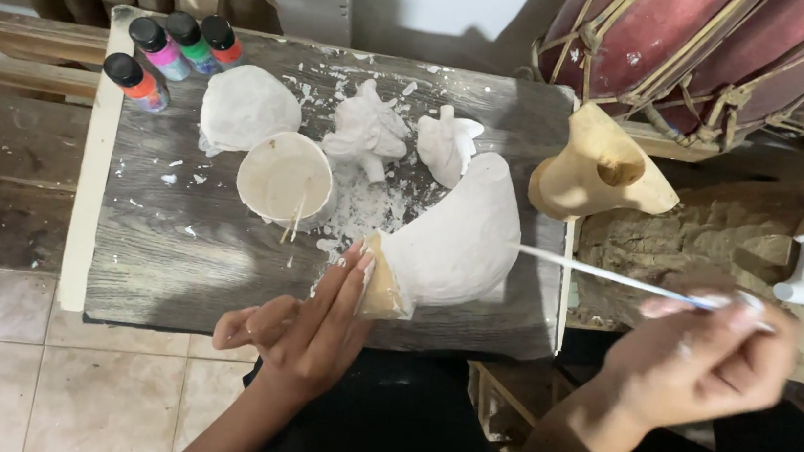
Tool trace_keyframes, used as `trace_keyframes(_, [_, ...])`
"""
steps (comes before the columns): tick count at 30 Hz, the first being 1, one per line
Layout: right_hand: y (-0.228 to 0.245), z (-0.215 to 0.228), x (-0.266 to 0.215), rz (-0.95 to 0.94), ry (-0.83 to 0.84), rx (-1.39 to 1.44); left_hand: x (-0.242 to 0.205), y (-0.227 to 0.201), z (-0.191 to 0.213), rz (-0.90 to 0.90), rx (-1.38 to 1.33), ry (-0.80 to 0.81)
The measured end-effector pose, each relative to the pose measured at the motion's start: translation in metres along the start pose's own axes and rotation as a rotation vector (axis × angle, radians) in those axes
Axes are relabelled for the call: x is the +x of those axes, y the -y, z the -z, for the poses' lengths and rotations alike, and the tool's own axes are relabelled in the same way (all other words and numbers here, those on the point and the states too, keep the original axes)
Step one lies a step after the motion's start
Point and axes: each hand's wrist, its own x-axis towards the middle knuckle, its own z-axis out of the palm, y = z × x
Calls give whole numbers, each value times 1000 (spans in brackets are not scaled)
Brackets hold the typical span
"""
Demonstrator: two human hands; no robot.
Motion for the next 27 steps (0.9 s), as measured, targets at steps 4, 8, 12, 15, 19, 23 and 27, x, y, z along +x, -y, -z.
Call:
trace_keyframes(4, [22, -7, -8, 4, 9, -6, 60, -3, 25, -84, -61, -10])
trace_keyframes(8, [21, -12, -10, 56, 13, 0, 78, -4, 29, -43, -32, -29])
trace_keyframes(12, [27, -8, 3, 58, -113, -89, 83, 0, 35, -64, 20, 37])
trace_keyframes(15, [36, -9, -8, 91, 68, -19, 86, 2, 31, -68, 10, 3])
trace_keyframes(19, [42, -22, 0, 160, 96, -10, 87, 5, 34, -50, 27, 53])
trace_keyframes(23, [51, -26, 8, 125, -122, -151, 103, 9, 34, -140, -96, 81])
trace_keyframes(27, [53, -35, 0, 129, 4, -24, 111, 13, 38, -241, -71, 117])
